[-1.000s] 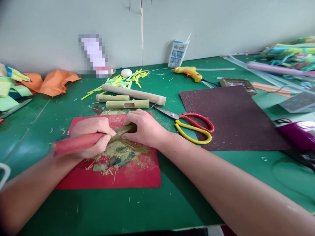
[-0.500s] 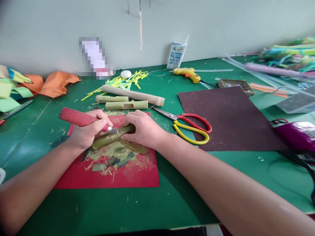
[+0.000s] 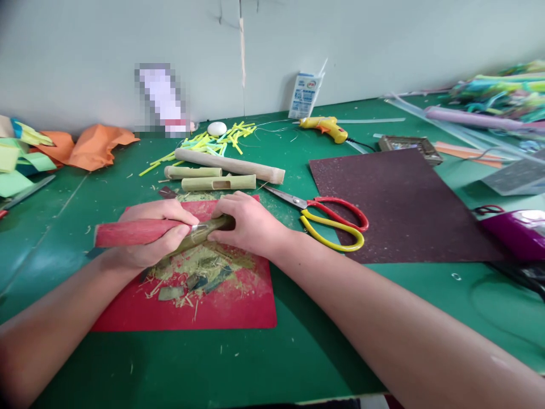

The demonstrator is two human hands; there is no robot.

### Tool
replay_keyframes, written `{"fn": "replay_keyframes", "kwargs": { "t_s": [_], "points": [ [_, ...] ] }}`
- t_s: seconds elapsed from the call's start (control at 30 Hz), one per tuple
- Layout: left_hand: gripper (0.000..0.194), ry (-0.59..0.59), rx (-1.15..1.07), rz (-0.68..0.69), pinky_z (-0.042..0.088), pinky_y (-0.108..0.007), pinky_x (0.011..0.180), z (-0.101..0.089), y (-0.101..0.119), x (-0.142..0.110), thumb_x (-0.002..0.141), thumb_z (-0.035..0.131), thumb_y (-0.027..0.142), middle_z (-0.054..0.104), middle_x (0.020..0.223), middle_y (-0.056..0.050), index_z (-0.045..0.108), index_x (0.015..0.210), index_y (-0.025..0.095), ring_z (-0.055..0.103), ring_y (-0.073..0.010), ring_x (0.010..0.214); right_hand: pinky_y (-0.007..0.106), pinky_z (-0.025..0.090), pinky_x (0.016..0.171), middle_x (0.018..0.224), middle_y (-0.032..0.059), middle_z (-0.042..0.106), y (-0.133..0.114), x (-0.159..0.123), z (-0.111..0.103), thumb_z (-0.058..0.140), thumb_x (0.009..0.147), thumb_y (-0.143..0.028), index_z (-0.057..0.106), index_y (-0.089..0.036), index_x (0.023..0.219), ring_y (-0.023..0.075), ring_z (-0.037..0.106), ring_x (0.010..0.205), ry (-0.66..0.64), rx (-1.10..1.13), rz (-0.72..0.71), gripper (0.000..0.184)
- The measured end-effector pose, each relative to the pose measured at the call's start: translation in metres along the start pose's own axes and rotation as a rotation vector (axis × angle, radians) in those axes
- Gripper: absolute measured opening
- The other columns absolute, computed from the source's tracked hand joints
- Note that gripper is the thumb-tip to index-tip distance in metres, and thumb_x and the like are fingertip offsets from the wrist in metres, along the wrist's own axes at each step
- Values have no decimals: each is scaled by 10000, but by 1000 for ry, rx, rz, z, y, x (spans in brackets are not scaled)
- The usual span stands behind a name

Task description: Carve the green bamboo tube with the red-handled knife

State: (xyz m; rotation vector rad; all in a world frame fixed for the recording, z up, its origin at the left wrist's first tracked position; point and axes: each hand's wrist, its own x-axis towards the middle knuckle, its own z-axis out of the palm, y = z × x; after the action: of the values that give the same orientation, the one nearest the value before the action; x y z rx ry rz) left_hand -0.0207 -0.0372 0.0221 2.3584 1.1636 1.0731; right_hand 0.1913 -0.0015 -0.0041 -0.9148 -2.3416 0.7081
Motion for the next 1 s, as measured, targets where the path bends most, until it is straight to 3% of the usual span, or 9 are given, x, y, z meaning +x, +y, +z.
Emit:
{"fn": "replay_keyframes", "kwargs": {
  "t_s": [0.77, 1.0],
  "points": [
    [130, -82, -108, 31, 533, -286, 685, 0, 1, 1, 840, 584, 194, 727, 823, -9, 697, 886, 239, 667, -149, 717, 316, 418, 775, 901, 43, 671, -2, 1, 0, 768, 764, -262, 662, -182, 901, 192, 548, 866, 5, -6, 6, 190],
    [129, 55, -80, 125, 467, -270, 561, 3, -3, -7, 779, 581, 119, 690, 713, 9, 661, 809, 216, 604, -117, 587, 293, 398, 730, 852, 38, 640, -5, 0, -2, 771, 759, -244, 641, -163, 851, 177, 525, 824, -4, -33, 23, 178]
  ]
}}
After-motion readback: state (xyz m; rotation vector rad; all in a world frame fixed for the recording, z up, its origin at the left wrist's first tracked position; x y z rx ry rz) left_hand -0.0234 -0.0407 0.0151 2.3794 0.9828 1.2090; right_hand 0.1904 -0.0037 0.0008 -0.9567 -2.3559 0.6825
